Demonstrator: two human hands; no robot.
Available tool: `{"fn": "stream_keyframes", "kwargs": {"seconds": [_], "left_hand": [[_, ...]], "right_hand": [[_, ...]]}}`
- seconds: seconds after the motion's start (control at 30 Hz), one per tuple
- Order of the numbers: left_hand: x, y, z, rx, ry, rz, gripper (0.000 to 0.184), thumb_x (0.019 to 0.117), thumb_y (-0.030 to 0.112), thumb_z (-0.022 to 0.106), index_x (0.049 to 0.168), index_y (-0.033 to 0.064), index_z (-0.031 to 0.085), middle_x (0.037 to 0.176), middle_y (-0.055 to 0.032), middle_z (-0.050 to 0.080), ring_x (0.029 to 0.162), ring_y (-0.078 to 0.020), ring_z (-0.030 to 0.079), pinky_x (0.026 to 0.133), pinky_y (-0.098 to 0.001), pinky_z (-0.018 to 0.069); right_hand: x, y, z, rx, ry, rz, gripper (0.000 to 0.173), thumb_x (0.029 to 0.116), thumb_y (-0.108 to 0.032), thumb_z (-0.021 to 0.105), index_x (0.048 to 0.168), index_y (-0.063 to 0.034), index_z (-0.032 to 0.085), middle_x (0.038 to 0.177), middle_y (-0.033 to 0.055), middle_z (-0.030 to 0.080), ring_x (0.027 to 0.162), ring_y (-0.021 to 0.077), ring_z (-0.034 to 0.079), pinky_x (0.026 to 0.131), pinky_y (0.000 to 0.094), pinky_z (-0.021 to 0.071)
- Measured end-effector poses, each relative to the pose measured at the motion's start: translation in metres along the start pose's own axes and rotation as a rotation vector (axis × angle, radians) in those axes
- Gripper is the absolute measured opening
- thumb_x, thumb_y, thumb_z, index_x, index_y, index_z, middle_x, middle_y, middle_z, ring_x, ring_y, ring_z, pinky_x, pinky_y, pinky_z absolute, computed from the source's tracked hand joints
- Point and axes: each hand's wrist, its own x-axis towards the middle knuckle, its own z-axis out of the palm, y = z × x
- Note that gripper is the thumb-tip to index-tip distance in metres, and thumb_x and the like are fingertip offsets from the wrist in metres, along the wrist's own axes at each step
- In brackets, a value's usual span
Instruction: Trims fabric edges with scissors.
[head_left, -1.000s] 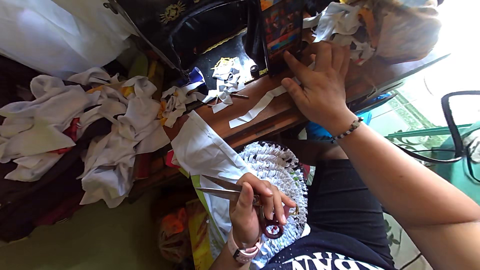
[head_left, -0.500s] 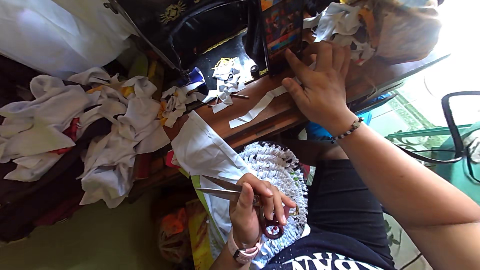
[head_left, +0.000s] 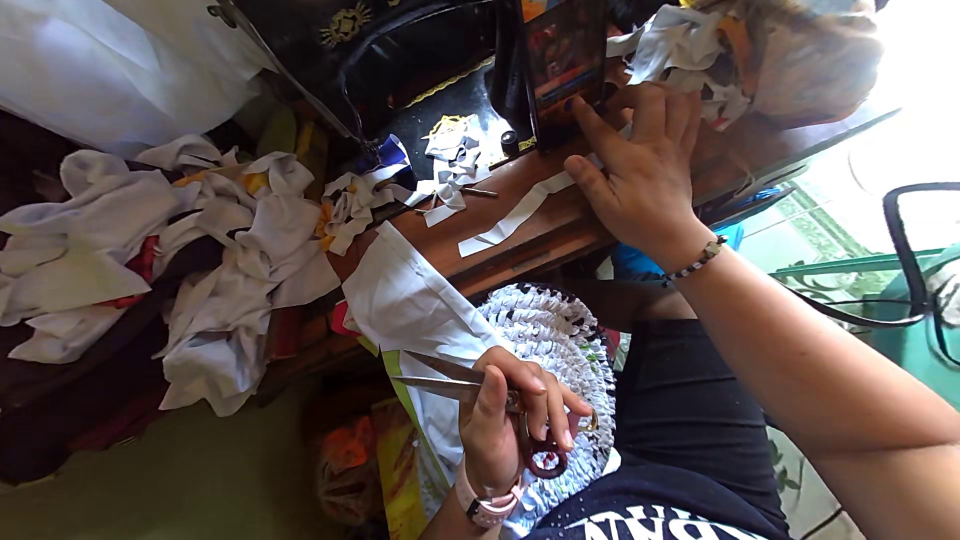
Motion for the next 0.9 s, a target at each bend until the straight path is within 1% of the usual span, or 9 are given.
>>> {"fn": "stream_keyframes", "kwargs": {"seconds": [0.47, 0.57, 0.63, 0.77, 0.83, 0.9], "left_hand": [[0.000, 0.000, 0.000, 0.016, 0.002, 0.000, 0.040, 0.1088, 0.037, 0.046, 0.100, 0.0021, 0.063, 0.067, -0.0103, 0.067, 0.067, -0.0246, 0.074, 0.080, -0.0482, 0.0632], [0.000, 0.000, 0.000, 0.013, 0.003, 0.002, 0.040, 0.1088, 0.037, 0.046, 0.100, 0.0019, 0.063, 0.067, -0.0104, 0.067, 0.067, -0.0245, 0.074, 0.080, -0.0484, 0.0633], [0.000, 0.000, 0.000, 0.019, 0.000, 0.004, 0.039, 0.1090, 0.037, 0.046, 0.100, 0.0022, 0.063, 0.067, -0.0100, 0.067, 0.067, -0.0242, 0.074, 0.080, -0.0481, 0.0632], [0.000, 0.000, 0.000, 0.003, 0.001, -0.002, 0.039, 0.1088, 0.037, 0.046, 0.100, 0.0022, 0.063, 0.067, -0.0101, 0.067, 0.067, -0.0248, 0.074, 0.080, -0.0485, 0.0633], [0.000, 0.000, 0.000, -0.003, 0.003, -0.003, 0.040, 0.1086, 0.037, 0.047, 0.100, 0.0022, 0.063, 0.066, -0.0101, 0.067, 0.067, -0.0248, 0.074, 0.079, -0.0484, 0.0633], [0.000, 0.000, 0.000, -0.009, 0.004, -0.004, 0.040, 0.1086, 0.037, 0.047, 0.100, 0.0023, 0.063, 0.066, -0.0104, 0.067, 0.067, -0.0248, 0.074, 0.080, -0.0484, 0.0632]], "right_hand": [[0.000, 0.000, 0.000, -0.008, -0.006, -0.003, 0.063, 0.1039, -0.064, 0.033, 0.151, -0.0275, 0.054, 0.147, 0.0197, 0.049, 0.144, 0.0443, 0.034, 0.115, 0.0753, 0.0087], [0.004, -0.002, -0.002, 0.024, -0.010, 0.025, 0.063, 0.1038, -0.063, 0.033, 0.151, -0.0274, 0.053, 0.148, 0.0217, 0.047, 0.143, 0.0458, 0.035, 0.114, 0.0750, 0.0116], [0.007, -0.003, -0.004, 0.044, -0.005, 0.044, 0.062, 0.1037, -0.063, 0.033, 0.152, -0.0292, 0.052, 0.149, 0.0225, 0.045, 0.141, 0.0459, 0.034, 0.113, 0.0753, 0.0122], [0.013, -0.005, -0.003, 0.028, -0.005, 0.046, 0.061, 0.1032, -0.063, 0.034, 0.155, -0.0345, 0.046, 0.149, 0.0214, 0.043, 0.144, 0.0456, 0.031, 0.113, 0.0767, 0.0074], [0.014, -0.006, -0.002, 0.015, -0.010, 0.051, 0.062, 0.1029, -0.065, 0.034, 0.156, -0.0357, 0.045, 0.149, 0.0220, 0.043, 0.144, 0.0463, 0.031, 0.113, 0.0770, 0.0070], [0.015, -0.007, -0.002, -0.011, -0.034, 0.067, 0.063, 0.1017, -0.068, 0.032, 0.157, -0.0389, 0.042, 0.152, 0.0214, 0.043, 0.144, 0.0467, 0.031, 0.114, 0.0768, 0.0062]]}}
